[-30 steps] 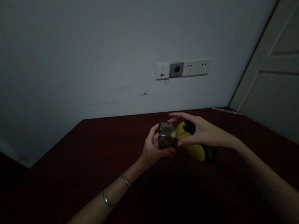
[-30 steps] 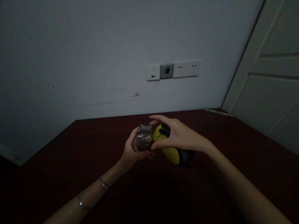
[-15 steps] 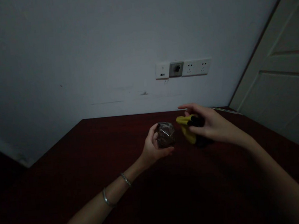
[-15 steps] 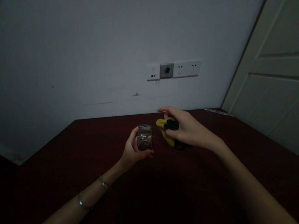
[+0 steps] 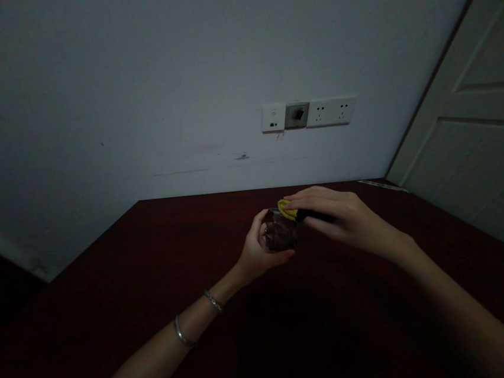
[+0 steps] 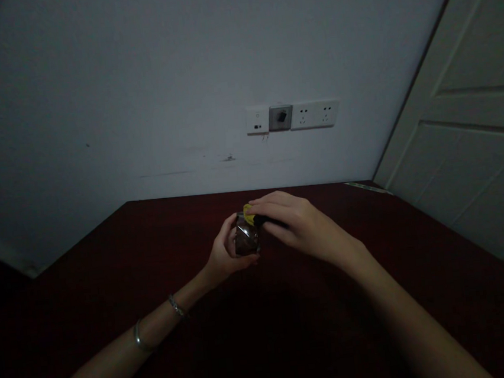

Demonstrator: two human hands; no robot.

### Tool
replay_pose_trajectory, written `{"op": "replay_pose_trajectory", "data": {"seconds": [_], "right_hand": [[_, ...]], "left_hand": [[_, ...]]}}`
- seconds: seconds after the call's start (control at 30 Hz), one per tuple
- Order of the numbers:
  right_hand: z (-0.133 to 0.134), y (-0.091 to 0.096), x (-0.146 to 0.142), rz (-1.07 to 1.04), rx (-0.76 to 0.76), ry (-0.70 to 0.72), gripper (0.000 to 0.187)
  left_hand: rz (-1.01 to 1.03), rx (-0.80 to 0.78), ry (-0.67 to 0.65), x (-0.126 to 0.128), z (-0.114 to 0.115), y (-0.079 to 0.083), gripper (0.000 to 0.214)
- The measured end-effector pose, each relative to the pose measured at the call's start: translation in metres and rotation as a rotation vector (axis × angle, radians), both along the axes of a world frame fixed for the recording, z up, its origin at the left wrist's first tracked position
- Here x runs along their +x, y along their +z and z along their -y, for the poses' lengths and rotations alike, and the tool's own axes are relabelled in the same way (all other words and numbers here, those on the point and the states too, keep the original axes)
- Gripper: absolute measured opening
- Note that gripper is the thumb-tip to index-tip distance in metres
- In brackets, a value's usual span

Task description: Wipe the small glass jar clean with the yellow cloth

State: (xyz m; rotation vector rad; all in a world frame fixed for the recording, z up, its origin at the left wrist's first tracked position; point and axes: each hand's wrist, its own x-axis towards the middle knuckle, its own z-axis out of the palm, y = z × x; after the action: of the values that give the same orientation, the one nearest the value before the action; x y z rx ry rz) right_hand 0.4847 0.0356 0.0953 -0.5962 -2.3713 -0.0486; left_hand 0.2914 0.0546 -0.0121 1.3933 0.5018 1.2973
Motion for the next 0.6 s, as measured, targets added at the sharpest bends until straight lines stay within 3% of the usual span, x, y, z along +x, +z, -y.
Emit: {"op": "replay_pose_trajectory", "data": {"seconds": [0.3,0.6], "right_hand": [[0.009,0.003,-0.009,0.066,0.028,0.039,0.031],[0.031,0.021,-0.009,0.173,-0.112,-0.022,0.027]], "left_hand": [[0.013,-0.034,0.031,-0.001,0.0,-0.002,0.101],[0.008,-0.082,0.031,-0.003,0.0,0.002,0.102]]}}
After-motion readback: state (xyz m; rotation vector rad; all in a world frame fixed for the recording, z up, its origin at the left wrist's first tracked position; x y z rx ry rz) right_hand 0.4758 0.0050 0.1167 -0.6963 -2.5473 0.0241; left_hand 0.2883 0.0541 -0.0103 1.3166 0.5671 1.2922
